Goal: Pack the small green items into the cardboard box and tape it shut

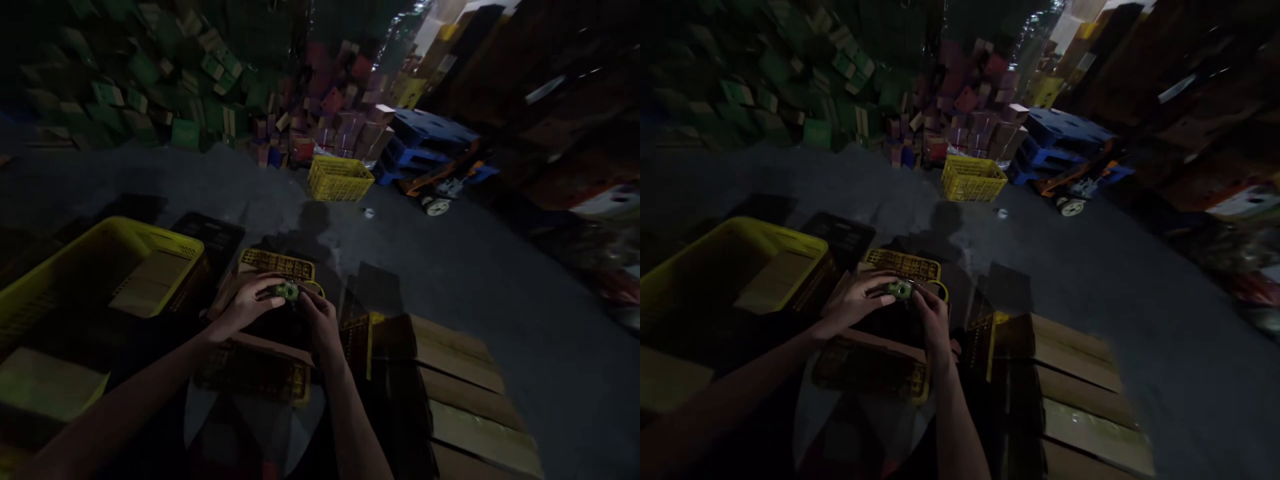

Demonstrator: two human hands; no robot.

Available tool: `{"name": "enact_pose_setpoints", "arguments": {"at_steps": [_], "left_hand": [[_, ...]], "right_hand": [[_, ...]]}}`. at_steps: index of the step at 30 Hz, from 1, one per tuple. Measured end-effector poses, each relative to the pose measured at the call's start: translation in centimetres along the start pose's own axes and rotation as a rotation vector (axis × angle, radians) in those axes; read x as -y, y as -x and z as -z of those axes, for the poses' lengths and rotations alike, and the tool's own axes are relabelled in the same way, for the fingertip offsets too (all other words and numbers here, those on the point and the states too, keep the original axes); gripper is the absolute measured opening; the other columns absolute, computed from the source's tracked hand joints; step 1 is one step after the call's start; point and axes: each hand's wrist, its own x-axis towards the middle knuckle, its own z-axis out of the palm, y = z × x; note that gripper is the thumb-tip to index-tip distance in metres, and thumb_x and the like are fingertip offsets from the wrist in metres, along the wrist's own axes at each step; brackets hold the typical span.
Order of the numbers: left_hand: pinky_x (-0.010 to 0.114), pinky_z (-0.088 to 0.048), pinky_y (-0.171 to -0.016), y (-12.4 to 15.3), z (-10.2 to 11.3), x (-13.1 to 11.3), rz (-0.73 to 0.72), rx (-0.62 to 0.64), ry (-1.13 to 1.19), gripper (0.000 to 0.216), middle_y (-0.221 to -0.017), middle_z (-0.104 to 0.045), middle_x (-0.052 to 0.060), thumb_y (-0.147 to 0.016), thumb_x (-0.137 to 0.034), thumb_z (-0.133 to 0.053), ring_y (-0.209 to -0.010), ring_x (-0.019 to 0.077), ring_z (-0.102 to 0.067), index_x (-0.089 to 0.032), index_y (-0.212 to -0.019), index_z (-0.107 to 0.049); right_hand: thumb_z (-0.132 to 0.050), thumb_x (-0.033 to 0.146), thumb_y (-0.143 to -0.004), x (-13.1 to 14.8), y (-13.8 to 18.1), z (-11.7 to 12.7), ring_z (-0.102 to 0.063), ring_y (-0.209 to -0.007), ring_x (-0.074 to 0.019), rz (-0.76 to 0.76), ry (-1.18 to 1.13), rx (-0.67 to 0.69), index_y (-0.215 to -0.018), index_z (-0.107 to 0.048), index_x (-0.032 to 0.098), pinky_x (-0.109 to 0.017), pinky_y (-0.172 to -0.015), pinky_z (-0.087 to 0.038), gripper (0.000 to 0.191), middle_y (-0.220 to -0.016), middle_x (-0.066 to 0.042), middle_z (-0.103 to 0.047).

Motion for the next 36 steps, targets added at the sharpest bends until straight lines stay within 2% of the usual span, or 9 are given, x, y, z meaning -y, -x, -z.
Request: {"name": "enact_pose_setpoints", "arguments": {"at_steps": [3,8,13,16,21,26,31,33,36], "left_hand": [[0.042,-0.056,-0.107,-0.6,-0.7,0.5,0.008,-0.097,0.022,0.037,-0.139,-0.069,0.01,-0.085,-0.044,-0.074,-0.133,0.031,-0.062,-0.022,-0.115,-0.078],[0.039,-0.058,-0.1,-1.7,-0.7,-0.2,0.055,-0.141,-0.005,0.032,-0.119,-0.078,0.008,-0.087,-0.044,-0.071,-0.117,0.0281,-0.071,-0.022,-0.109,-0.078],[0.039,-0.058,-0.098,-1.5,-0.1,0.0,0.131,-0.226,-0.016,0.029,-0.109,-0.08,0.006,-0.086,-0.045,-0.07,-0.108,0.0275,-0.073,-0.023,-0.103,-0.078],[0.04,-0.058,-0.101,-0.8,0.1,0.7,0.111,-0.199,-0.019,0.034,-0.118,-0.078,0.007,-0.086,-0.046,-0.071,-0.115,0.0284,-0.072,-0.024,-0.111,-0.077],[0.042,-0.056,-0.106,0.1,0.3,1.4,0.143,-0.118,0.033,0.058,-0.15,-0.062,0.011,-0.087,-0.043,-0.072,-0.138,0.032,-0.059,-0.023,-0.14,-0.064],[0.043,-0.054,-0.11,0.5,0.1,1.3,0.138,-0.034,0.079,0.075,-0.153,-0.059,0.009,-0.082,-0.036,-0.079,-0.138,0.0322,-0.059,-0.027,-0.152,-0.054],[0.044,-0.055,-0.107,0.4,-0.4,1.0,0.214,-0.079,0.168,0.096,-0.155,-0.056,0.015,-0.087,-0.04,-0.076,-0.136,0.0321,-0.061,-0.026,-0.167,-0.024],[0.044,-0.056,-0.105,0.2,-0.4,0.9,0.268,-0.128,0.165,0.094,-0.153,-0.056,0.018,-0.088,-0.041,-0.073,-0.136,0.0335,-0.06,-0.022,-0.167,-0.025],[0.043,-0.052,-0.11,0.0,-0.3,0.6,0.249,-0.148,0.11,0.082,-0.154,-0.057,0.014,-0.087,-0.037,-0.074,-0.141,0.0332,-0.056,-0.022,-0.161,-0.04]], "right_hand": [[-0.085,0.058,-0.075,-0.1,-0.3,0.3,-0.076,-0.101,-0.0311,-0.003,0.057,-0.022,-0.111,-0.083,0.023,-0.043,-0.091,-0.059,0.05,-0.107,-0.007,-0.083],[-0.08,0.059,-0.082,0.5,-0.7,0.3,-0.071,-0.116,-0.0328,0.048,0.155,0.031,-0.117,-0.081,0.027,-0.046,-0.102,-0.055,0.048,-0.116,-0.006,-0.081],[-0.083,0.058,-0.08,0.3,-0.6,-0.4,-0.072,-0.114,-0.033,0.044,0.171,0.073,-0.114,-0.082,0.028,-0.044,-0.098,-0.058,0.046,-0.117,-0.005,-0.081],[-0.081,0.06,-0.08,-0.1,-0.6,-0.6,-0.073,-0.11,-0.0332,0.04,0.18,0.049,-0.112,-0.082,0.027,-0.045,-0.097,-0.058,0.046,-0.114,-0.006,-0.081],[-0.082,0.055,-0.079,-0.6,-0.6,-0.4,-0.072,-0.112,-0.0324,0.075,0.174,0.024,-0.116,-0.081,0.027,-0.047,-0.101,-0.055,0.046,-0.116,-0.005,-0.081],[-0.08,0.036,-0.077,-1.0,-0.8,0.2,-0.071,-0.113,-0.0306,0.126,0.187,0.021,-0.116,-0.08,0.029,-0.043,-0.099,-0.055,0.04,-0.117,-0.004,-0.08],[-0.075,0.028,-0.075,-1.1,-0.9,0.4,-0.069,-0.11,-0.0281,0.163,0.192,-0.021,-0.109,-0.079,0.028,-0.039,-0.099,-0.053,0.035,-0.111,-0.003,-0.078],[-0.076,0.032,-0.077,-1.0,-0.8,0.1,-0.068,-0.109,-0.0271,0.166,0.193,-0.013,-0.108,-0.078,0.027,-0.038,-0.098,-0.052,0.031,-0.111,-0.003,-0.077],[-0.078,0.041,-0.08,-0.8,-0.7,-0.4,-0.068,-0.107,-0.0255,0.183,0.162,-0.042,-0.106,-0.074,0.026,-0.036,-0.096,-0.052,0.03,-0.108,-0.003,-0.076]]}}
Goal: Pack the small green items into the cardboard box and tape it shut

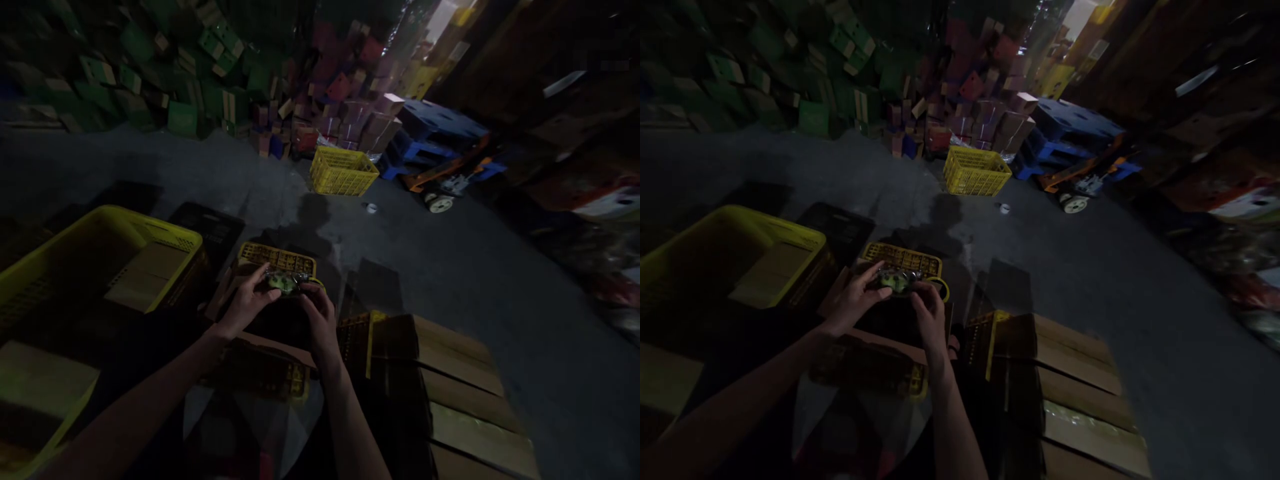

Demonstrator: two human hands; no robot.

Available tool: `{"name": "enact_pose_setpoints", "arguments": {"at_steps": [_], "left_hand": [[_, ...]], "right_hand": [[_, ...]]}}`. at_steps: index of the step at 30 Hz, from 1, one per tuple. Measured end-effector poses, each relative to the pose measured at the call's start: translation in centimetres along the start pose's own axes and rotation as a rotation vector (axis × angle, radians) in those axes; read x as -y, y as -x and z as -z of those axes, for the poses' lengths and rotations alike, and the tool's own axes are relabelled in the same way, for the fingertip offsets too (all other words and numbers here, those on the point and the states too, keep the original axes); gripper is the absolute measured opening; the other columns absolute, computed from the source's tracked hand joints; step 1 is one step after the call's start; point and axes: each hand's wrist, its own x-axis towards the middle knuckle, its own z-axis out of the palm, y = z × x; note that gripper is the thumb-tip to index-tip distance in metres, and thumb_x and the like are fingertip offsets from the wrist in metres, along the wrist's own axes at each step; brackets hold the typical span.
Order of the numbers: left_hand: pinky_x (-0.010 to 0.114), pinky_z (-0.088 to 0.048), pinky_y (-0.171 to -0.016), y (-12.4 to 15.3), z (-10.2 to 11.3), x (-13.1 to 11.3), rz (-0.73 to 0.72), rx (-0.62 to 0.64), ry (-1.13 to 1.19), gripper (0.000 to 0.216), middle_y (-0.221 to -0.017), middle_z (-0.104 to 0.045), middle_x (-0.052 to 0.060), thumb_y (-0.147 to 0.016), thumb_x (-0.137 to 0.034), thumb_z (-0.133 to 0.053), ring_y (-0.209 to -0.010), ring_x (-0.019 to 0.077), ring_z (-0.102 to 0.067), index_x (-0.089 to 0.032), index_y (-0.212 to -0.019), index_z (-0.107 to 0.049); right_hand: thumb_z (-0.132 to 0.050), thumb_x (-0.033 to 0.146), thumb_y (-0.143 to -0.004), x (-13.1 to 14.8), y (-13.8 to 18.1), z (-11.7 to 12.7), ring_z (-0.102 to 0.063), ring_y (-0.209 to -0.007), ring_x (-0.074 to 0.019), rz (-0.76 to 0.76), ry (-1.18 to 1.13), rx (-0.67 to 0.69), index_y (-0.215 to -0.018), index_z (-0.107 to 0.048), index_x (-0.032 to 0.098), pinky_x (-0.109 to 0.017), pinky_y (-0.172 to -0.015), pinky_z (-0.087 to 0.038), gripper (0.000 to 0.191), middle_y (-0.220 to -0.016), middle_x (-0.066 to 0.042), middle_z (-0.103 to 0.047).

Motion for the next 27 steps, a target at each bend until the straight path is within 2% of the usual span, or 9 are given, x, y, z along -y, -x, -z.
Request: {"name": "enact_pose_setpoints", "arguments": {"at_steps": [3,6,9,14,17,21,24,27], "left_hand": [[0.042,-0.049,-0.113,0.1,0.1,0.1,-0.098,0.018,-0.075,0.068,-0.153,-0.059,0.009,-0.086,-0.032,-0.074,-0.138,0.0301,-0.058,-0.027,-0.151,-0.053],[0.04,-0.046,-0.116,0.2,0.0,0.7,-0.233,0.051,-0.124,0.061,-0.154,-0.058,0.007,-0.088,-0.028,-0.071,-0.142,0.0277,-0.054,-0.029,-0.147,-0.057],[0.039,-0.04,-0.121,0.2,0.1,1.2,-0.344,0.069,-0.191,0.055,-0.157,-0.053,0.007,-0.089,-0.026,-0.07,-0.149,0.0267,-0.046,-0.029,-0.143,-0.06],[0.042,-0.04,-0.122,0.0,0.2,1.1,-0.415,0.059,-0.253,0.042,-0.142,-0.064,0.008,-0.092,-0.023,-0.064,-0.14,0.0258,-0.055,-0.027,-0.133,-0.066],[0.042,-0.044,-0.119,-0.2,0.1,1.4,-0.349,0.03,-0.201,0.049,-0.15,-0.06,0.009,-0.092,-0.027,-0.066,-0.143,0.0275,-0.053,-0.027,-0.14,-0.061],[0.043,-0.051,-0.113,-0.3,0.0,1.8,-0.123,0.091,-0.018,0.072,-0.159,-0.051,0.014,-0.087,-0.034,-0.073,-0.143,0.0314,-0.054,-0.024,-0.155,-0.047],[0.046,-0.05,-0.114,0.0,0.1,1.2,-0.002,0.135,0.052,0.078,-0.155,-0.056,0.016,-0.084,-0.036,-0.078,-0.142,0.0345,-0.055,-0.022,-0.154,-0.049],[0.049,-0.043,-0.12,0.3,0.3,0.6,0.02,0.17,0.173,0.077,-0.156,-0.056,0.014,-0.082,-0.037,-0.082,-0.15,0.0363,-0.045,-0.023,-0.152,-0.054]], "right_hand": [[-0.079,0.043,-0.081,0.2,0.0,-0.1,-0.068,-0.108,-0.025,0.007,-0.048,-0.07,-0.118,-0.067,0.029,-0.038,-0.097,-0.053,0.042,-0.114,-0.003,-0.076],[-0.08,0.042,-0.081,0.5,-0.2,0.3,-0.068,-0.113,-0.0269,0.002,-0.03,-0.022,-0.125,-0.067,0.031,-0.04,-0.1,-0.053,0.048,-0.12,-0.004,-0.076],[-0.08,0.041,-0.08,0.7,-0.4,0.7,-0.069,-0.112,-0.0289,0.004,0.005,0.039,-0.107,-0.077,0.028,-0.041,-0.101,-0.052,0.03,-0.114,-0.005,-0.078],[-0.084,0.039,-0.075,0.9,-0.1,0.6,-0.07,-0.099,-0.0272,0.013,0.007,0.008,-0.09,-0.078,0.026,-0.04,-0.095,-0.053,0.02,-0.1,-0.004,-0.078],[-0.084,0.038,-0.076,1.1,0.0,0.3,-0.07,-0.101,-0.0269,0.076,-0.008,0.004,-0.083,-0.075,0.026,-0.041,-0.097,-0.052,0.017,-0.101,-0.004,-0.078],[-0.083,0.036,-0.078,1.2,-0.1,0.4,-0.069,-0.107,-0.0276,0.14,0.019,-0.005,-0.08,-0.073,0.026,-0.042,-0.102,-0.05,0.014,-0.106,-0.005,-0.078],[-0.081,0.036,-0.08,0.8,-0.2,0.7,-0.069,-0.109,-0.0279,0.156,0.047,0.0,-0.082,-0.073,0.026,-0.043,-0.104,-0.049,0.013,-0.108,-0.006,-0.078],[-0.081,0.036,-0.08,0.3,-0.4,1.0,-0.069,-0.109,-0.0282,0.179,0.05,0.005,-0.084,-0.072,0.025,-0.043,-0.103,-0.05,0.014,-0.108,-0.006,-0.078]]}}
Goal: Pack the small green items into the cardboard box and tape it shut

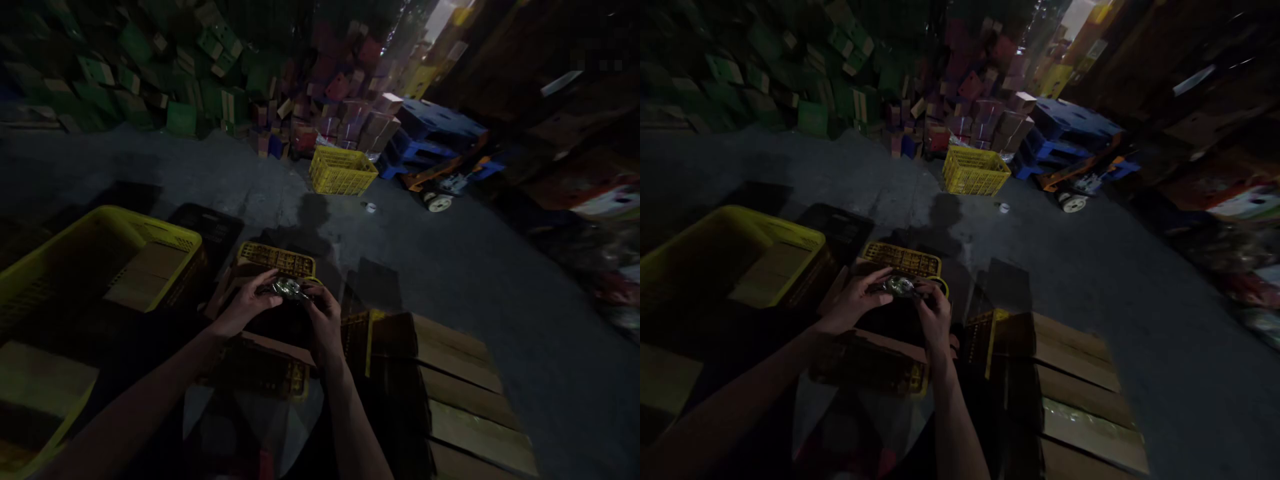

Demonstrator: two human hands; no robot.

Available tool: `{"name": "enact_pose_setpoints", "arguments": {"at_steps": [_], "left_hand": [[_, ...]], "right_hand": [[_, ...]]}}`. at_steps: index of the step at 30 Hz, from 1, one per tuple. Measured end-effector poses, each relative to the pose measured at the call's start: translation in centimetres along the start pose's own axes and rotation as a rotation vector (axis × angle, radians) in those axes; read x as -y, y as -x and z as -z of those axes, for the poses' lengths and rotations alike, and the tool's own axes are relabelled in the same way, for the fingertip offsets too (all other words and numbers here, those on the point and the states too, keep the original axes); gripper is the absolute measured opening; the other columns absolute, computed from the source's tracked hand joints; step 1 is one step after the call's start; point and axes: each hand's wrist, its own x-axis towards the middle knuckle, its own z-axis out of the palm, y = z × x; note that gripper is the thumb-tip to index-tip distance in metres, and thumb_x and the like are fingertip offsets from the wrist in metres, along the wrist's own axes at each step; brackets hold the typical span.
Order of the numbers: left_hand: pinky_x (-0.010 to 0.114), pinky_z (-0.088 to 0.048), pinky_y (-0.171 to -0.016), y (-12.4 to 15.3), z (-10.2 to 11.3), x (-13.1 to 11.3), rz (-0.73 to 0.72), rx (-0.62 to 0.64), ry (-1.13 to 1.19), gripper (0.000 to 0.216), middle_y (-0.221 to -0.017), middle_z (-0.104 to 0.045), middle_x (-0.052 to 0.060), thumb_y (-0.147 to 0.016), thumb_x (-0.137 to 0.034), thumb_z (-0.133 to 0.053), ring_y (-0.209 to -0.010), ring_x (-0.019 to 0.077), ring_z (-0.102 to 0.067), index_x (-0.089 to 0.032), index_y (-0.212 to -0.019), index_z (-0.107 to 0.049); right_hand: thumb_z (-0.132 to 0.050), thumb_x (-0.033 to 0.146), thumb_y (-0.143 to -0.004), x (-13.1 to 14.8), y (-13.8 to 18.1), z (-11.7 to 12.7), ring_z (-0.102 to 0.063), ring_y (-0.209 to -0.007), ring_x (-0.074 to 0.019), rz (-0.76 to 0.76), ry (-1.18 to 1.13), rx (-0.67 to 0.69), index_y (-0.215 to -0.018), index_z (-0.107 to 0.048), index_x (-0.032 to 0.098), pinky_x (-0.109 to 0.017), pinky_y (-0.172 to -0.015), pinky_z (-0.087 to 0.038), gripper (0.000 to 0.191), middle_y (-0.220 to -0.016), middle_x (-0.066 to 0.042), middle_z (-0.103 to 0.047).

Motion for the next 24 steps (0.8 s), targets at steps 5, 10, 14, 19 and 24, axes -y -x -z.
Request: {"name": "enact_pose_setpoints", "arguments": {"at_steps": [5,10,14,19,24], "left_hand": [[0.058,-0.046,-0.117,-0.5,0.1,0.8,0.045,-0.007,0.343,0.053,-0.159,-0.053,0.011,-0.094,-0.051,-0.069,-0.146,0.037,-0.049,-0.027,-0.141,-0.063],[0.06,-0.047,-0.117,-0.7,0.1,0.8,0.048,-0.082,0.388,0.049,-0.151,-0.06,0.01,-0.091,-0.046,-0.075,-0.145,0.0361,-0.051,-0.026,-0.135,-0.068],[0.058,-0.048,-0.116,-0.4,0.1,0.4,0.042,-0.107,0.368,0.05,-0.153,-0.058,0.011,-0.088,-0.042,-0.079,-0.147,0.0372,-0.048,-0.025,-0.134,-0.069],[0.054,-0.052,-0.115,-0.5,0.3,0.7,0.026,-0.101,0.341,0.05,-0.154,-0.057,0.01,-0.089,-0.041,-0.078,-0.148,0.0381,-0.047,-0.027,-0.135,-0.067],[0.052,-0.054,-0.113,-0.7,0.6,0.9,-0.007,-0.096,0.248,0.052,-0.16,-0.051,0.008,-0.089,-0.043,-0.076,-0.149,0.0384,-0.046,-0.029,-0.138,-0.065]], "right_hand": [[-0.08,0.034,-0.081,-0.4,-0.1,0.1,-0.069,-0.112,-0.0282,0.001,0.016,0.001,-0.087,-0.073,0.025,-0.042,-0.102,-0.051,0.013,-0.115,-0.007,-0.077],[-0.078,0.031,-0.081,-0.5,0.1,0.1,-0.066,-0.119,-0.0291,-0.009,0.056,0.021,-0.09,-0.075,0.026,-0.043,-0.107,-0.047,0.011,-0.127,-0.006,-0.074],[-0.078,0.029,-0.08,-0.6,0.2,0.2,-0.064,-0.124,-0.0297,-0.011,0.053,0.033,-0.092,-0.075,0.026,-0.043,-0.11,-0.045,0.012,-0.132,-0.006,-0.072],[-0.078,0.03,-0.081,-0.8,0.1,0.3,-0.061,-0.13,-0.0316,-0.02,0.043,0.041,-0.095,-0.076,0.025,-0.046,-0.114,-0.043,0.015,-0.138,-0.007,-0.069],[-0.079,0.032,-0.08,-0.8,0.1,0.2,-0.061,-0.131,-0.0329,-0.056,0.026,0.027,-0.099,-0.078,0.026,-0.049,-0.116,-0.044,0.02,-0.141,-0.007,-0.069]]}}
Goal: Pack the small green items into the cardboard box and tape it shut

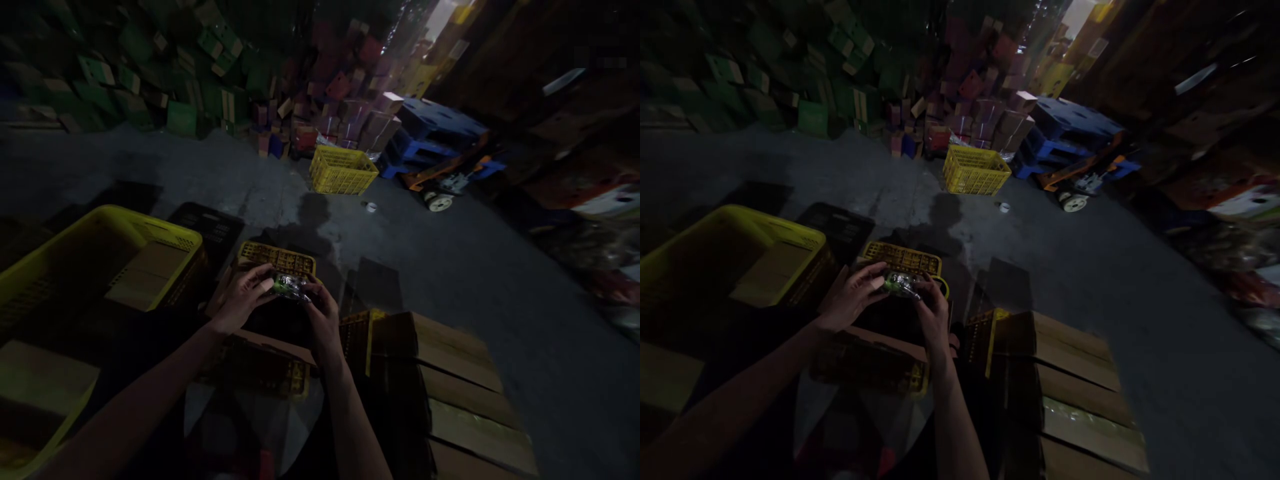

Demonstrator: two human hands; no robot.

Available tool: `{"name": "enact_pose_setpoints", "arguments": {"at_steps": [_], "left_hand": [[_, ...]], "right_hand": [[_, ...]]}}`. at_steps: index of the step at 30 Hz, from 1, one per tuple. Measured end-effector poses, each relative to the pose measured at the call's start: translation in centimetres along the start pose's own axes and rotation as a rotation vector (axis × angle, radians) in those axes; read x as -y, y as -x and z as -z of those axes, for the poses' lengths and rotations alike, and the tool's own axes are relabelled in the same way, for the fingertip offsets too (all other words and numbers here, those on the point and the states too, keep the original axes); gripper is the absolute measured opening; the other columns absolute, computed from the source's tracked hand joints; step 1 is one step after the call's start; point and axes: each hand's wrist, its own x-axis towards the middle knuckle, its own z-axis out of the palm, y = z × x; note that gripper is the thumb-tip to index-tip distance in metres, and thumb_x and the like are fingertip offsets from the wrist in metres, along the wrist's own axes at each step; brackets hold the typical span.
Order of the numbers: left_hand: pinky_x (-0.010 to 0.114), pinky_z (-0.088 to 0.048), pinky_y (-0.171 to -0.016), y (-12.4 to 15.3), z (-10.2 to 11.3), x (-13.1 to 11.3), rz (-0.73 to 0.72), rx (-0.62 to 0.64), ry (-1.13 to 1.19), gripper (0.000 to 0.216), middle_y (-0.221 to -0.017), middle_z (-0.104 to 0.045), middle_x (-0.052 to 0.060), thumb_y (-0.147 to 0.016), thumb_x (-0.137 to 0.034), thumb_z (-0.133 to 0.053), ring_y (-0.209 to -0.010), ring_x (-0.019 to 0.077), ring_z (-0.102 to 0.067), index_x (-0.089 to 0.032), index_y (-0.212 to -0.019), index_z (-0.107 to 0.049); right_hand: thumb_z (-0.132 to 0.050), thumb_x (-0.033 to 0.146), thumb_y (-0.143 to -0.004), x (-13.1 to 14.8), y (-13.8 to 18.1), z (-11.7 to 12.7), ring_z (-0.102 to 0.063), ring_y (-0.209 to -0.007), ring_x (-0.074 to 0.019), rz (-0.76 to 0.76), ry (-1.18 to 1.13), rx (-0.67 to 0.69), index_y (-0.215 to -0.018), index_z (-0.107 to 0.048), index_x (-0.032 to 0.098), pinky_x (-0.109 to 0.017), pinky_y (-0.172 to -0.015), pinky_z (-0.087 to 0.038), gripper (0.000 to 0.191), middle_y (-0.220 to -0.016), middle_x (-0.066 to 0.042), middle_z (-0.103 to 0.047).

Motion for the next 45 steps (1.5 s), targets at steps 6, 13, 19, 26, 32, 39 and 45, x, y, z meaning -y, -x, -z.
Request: {"name": "enact_pose_setpoints", "arguments": {"at_steps": [6,13,19,26,32,39,45], "left_hand": [[0.047,-0.056,-0.109,-0.1,0.5,-0.3,-0.006,-0.019,-0.099,0.062,-0.163,-0.047,0.01,-0.089,-0.044,-0.075,-0.15,0.0382,-0.044,-0.031,-0.147,-0.058],[0.047,-0.05,-0.114,0.2,0.6,-1.2,-0.072,0.041,-0.293,0.072,-0.154,-0.058,0.01,-0.088,-0.037,-0.073,-0.147,0.0346,-0.049,-0.032,-0.155,-0.049],[0.045,-0.049,-0.115,0.5,0.0,-1.7,-0.115,0.142,-0.329,0.077,-0.155,-0.058,0.008,-0.087,-0.03,-0.071,-0.148,0.0306,-0.049,-0.031,-0.159,-0.042],[0.045,-0.043,-0.121,0.4,-0.3,-2.0,-0.087,0.106,-0.336,0.069,-0.153,-0.06,0.008,-0.085,-0.028,-0.071,-0.148,0.0301,-0.048,-0.027,-0.152,-0.053],[0.05,-0.042,-0.122,-0.2,0.5,0.1,-0.003,0.09,-0.22,0.063,-0.155,-0.058,0.009,-0.086,-0.037,-0.077,-0.145,0.0337,-0.052,-0.025,-0.146,-0.06],[0.054,-0.052,-0.113,0.3,0.4,0.0,0.084,0.164,-0.04,0.062,-0.162,-0.05,0.008,-0.089,-0.037,-0.075,-0.141,0.0361,-0.055,-0.03,-0.148,-0.058],[0.051,-0.052,-0.113,0.6,-0.3,-0.7,0.03,0.086,-0.075,0.057,-0.143,-0.066,0.01,-0.086,-0.041,-0.078,-0.13,0.0322,-0.064,-0.022,-0.138,-0.065]], "right_hand": [[-0.078,0.025,-0.076,1.1,0.4,-0.2,-0.057,-0.138,-0.0319,-0.041,-0.094,0.044,-0.127,-0.072,0.031,-0.049,-0.12,-0.041,0.052,-0.14,-0.003,-0.07],[-0.082,0.035,-0.08,1.8,0.8,-0.8,-0.058,-0.138,-0.0316,-0.24,-0.325,0.07,-0.138,-0.066,0.034,-0.05,-0.113,-0.05,0.059,-0.145,-0.004,-0.066],[-0.087,0.039,-0.076,0.6,0.3,-0.4,-0.068,-0.121,-0.0295,-0.255,-0.259,0.023,-0.126,-0.073,0.029,-0.044,-0.105,-0.053,0.053,-0.127,-0.005,-0.076],[-0.084,0.038,-0.077,0.5,0.3,-0.2,-0.071,-0.094,-0.0247,-0.172,-0.162,0.041,-0.099,-0.077,0.026,-0.036,-0.088,-0.055,0.027,-0.098,-0.002,-0.078],[-0.084,0.037,-0.073,0.8,0.3,-0.3,-0.069,-0.088,-0.0236,-0.16,-0.126,-0.011,-0.09,-0.074,0.025,-0.036,-0.085,-0.055,0.022,-0.091,-0.001,-0.076],[-0.083,0.035,-0.074,0.3,0.2,0.0,-0.07,-0.09,-0.0243,-0.156,-0.131,0.0,-0.091,-0.075,0.025,-0.037,-0.088,-0.055,0.02,-0.094,-0.001,-0.077],[-0.084,0.041,-0.078,0.7,0.4,-0.2,-0.072,-0.103,-0.0276,-0.183,-0.147,0.054,-0.103,-0.077,0.027,-0.04,-0.095,-0.055,0.029,-0.105,-0.002,-0.079]]}}
